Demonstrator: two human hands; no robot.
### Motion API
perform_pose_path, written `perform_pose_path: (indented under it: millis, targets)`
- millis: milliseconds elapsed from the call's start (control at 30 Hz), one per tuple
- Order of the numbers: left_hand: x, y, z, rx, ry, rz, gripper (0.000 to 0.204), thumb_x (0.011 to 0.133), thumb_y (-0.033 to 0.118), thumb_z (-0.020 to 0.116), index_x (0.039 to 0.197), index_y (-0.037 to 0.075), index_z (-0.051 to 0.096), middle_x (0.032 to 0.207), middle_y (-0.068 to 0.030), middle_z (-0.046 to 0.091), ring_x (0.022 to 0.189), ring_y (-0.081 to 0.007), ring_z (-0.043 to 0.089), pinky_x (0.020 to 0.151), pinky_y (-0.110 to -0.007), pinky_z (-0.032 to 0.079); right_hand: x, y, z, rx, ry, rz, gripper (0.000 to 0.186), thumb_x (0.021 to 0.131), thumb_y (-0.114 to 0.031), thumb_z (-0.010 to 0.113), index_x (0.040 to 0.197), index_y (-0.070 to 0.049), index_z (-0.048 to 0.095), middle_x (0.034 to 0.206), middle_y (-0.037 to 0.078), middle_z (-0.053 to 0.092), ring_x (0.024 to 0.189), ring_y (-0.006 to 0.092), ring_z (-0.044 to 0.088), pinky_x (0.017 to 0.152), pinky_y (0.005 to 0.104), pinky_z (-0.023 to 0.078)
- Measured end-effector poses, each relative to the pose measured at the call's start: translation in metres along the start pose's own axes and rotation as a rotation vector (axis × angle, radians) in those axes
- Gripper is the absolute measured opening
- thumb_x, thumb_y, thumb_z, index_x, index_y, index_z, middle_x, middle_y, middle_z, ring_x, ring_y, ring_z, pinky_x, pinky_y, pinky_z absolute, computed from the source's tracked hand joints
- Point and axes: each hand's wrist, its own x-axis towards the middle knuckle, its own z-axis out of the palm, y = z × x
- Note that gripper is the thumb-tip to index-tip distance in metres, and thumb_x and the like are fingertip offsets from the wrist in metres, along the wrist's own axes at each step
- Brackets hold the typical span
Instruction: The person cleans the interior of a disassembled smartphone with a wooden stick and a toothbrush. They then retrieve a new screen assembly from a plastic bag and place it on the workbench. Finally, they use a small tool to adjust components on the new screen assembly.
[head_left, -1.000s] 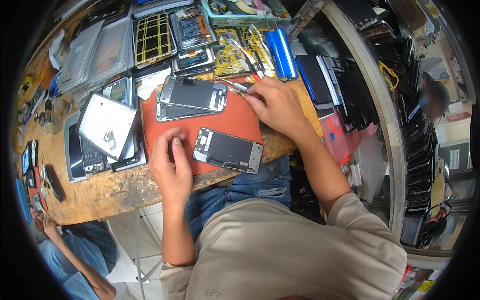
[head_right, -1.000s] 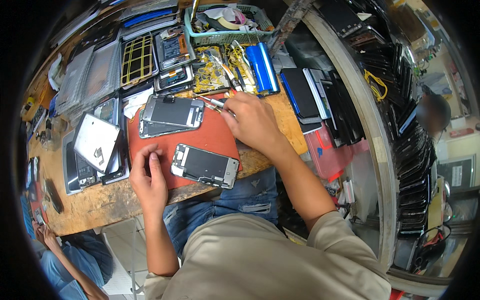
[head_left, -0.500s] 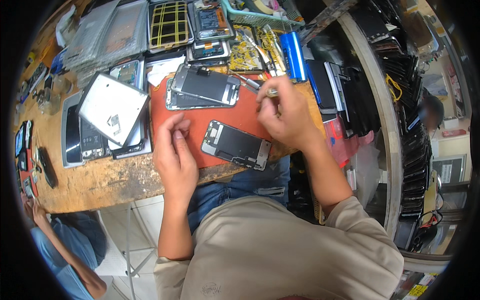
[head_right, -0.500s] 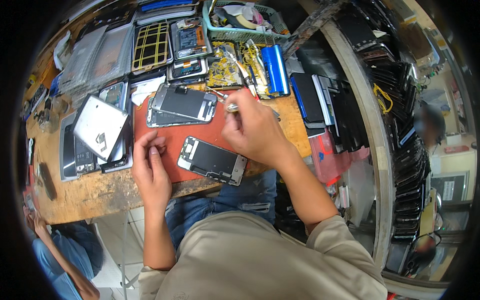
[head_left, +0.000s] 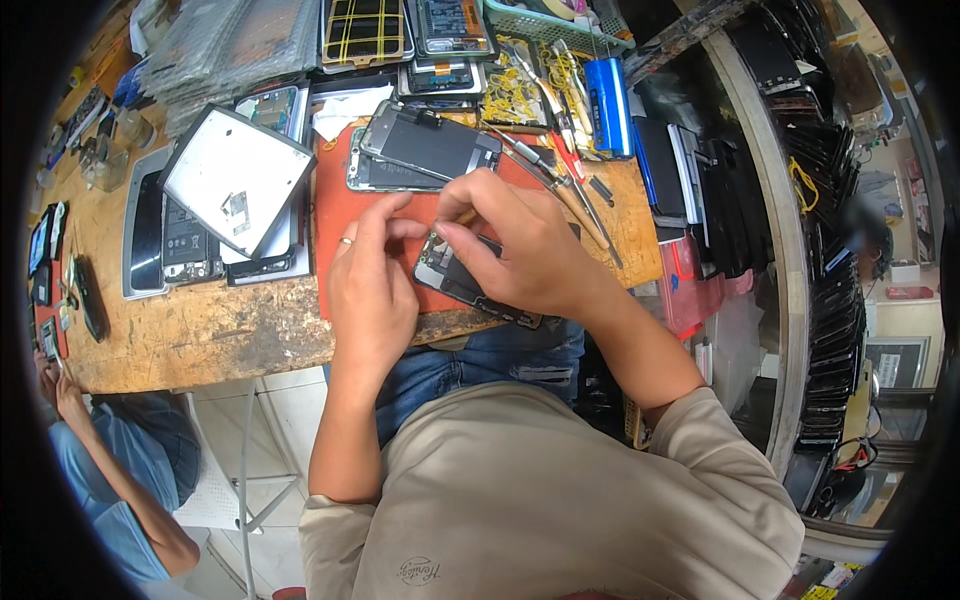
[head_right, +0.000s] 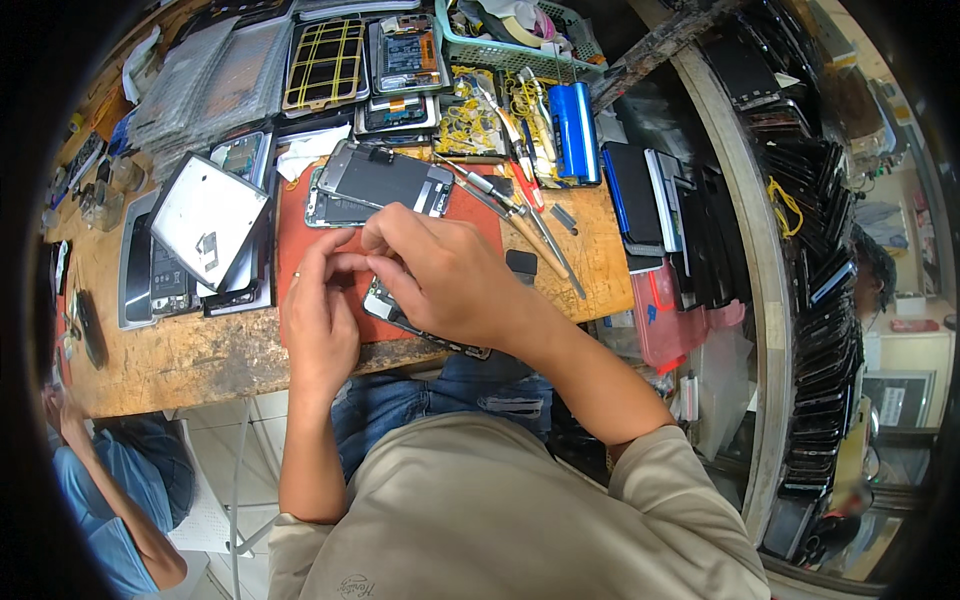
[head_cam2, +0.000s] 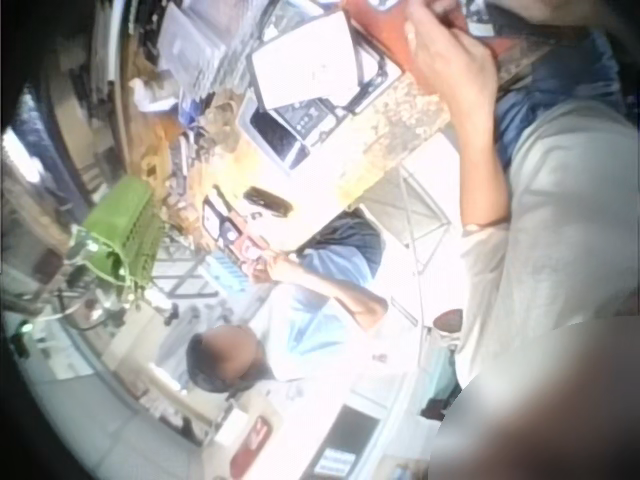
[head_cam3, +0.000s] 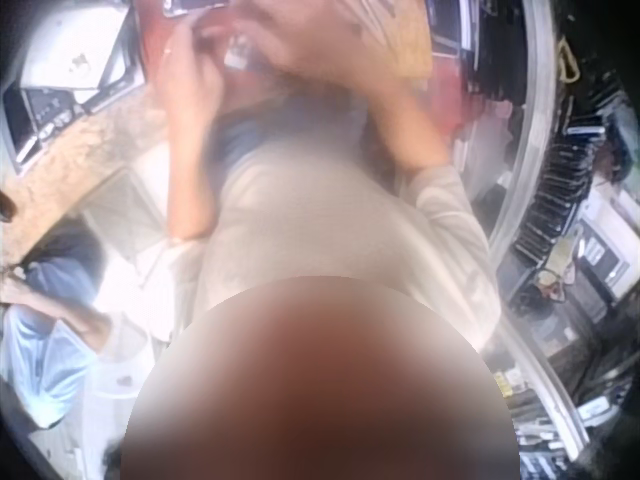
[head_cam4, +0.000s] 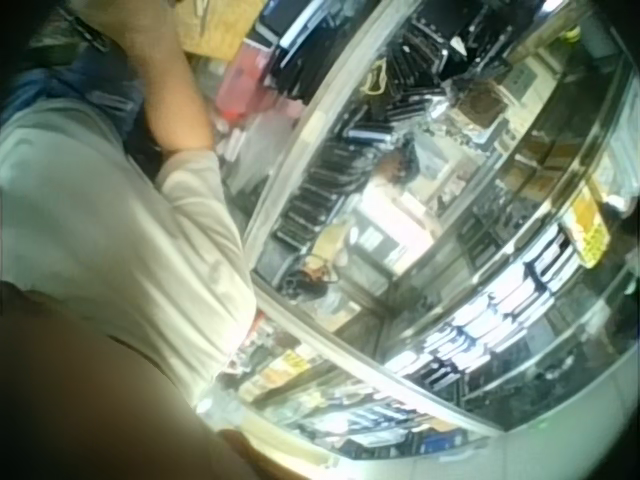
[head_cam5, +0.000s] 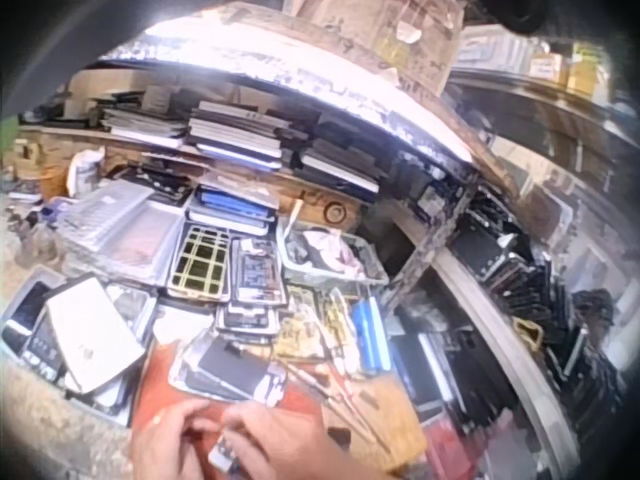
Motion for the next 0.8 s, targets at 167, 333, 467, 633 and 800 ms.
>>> perform_pose_path:
  millis: [167,333,467,633,800]
  targets:
    - [0.002,0.002,0.0,-0.002,-0.032,-0.011,0.057,0.088,-0.019,0.049,0.138,0.004,0.065,0.103,-0.016,0.078,0.1,-0.0367,0.073,0.086,-0.048,0.057,0.003,0.005,0.004,-0.02,-0.044,0.011,0.023,0.096,0.006,0.075,0.116,0.002,0.064,0.1,0.016,0.076,0.09,0.0278,0.081,0.079,0.0357,0.064]
    - [0.001,0.003,0.001,-0.002,-0.024,-0.01,0.056,0.088,-0.019,0.051,0.137,0.004,0.066,0.101,-0.0161,0.078,0.098,-0.0367,0.073,0.085,-0.048,0.058,0.008,0.001,0.001,-0.047,-0.076,-0.012,0.024,0.097,0.006,0.073,0.119,0.002,0.065,0.103,0.016,0.076,0.094,0.0316,0.08,0.081,0.0375,0.064]
    - [0.001,0.001,-0.001,0.044,-0.035,0.041,0.056,0.09,-0.019,0.044,0.139,0.0,0.064,0.104,-0.018,0.077,0.092,-0.033,0.074,0.083,-0.043,0.058,0.012,-0.002,0.001,-0.087,-0.105,-0.058,0.028,0.095,0.006,0.072,0.123,0.002,0.067,0.103,0.017,0.076,0.094,0.0341,0.079,0.08,0.0398,0.063]
    - [0.0,-0.001,-0.001,0.039,-0.024,0.042,0.053,0.09,-0.017,0.045,0.138,-0.001,0.064,0.102,-0.0181,0.075,0.092,-0.0326,0.073,0.083,-0.044,0.057,0.014,-0.004,-0.001,-0.084,-0.119,-0.022,0.031,0.094,0.007,0.071,0.124,0.001,0.069,0.103,0.017,0.076,0.092,0.0356,0.079,0.079,0.0417,0.062]
    - [0.0,0.0,0.0,0.037,-0.012,0.032,0.051,0.092,-0.017,0.046,0.136,-0.001,0.066,0.102,-0.0184,0.074,0.091,-0.0325,0.073,0.083,-0.043,0.057,0.018,-0.005,0.0,-0.091,-0.11,-0.064,0.027,0.095,0.006,0.072,0.121,0.001,0.07,0.104,0.018,0.077,0.091,0.0361,0.078,0.079,0.0424,0.062]
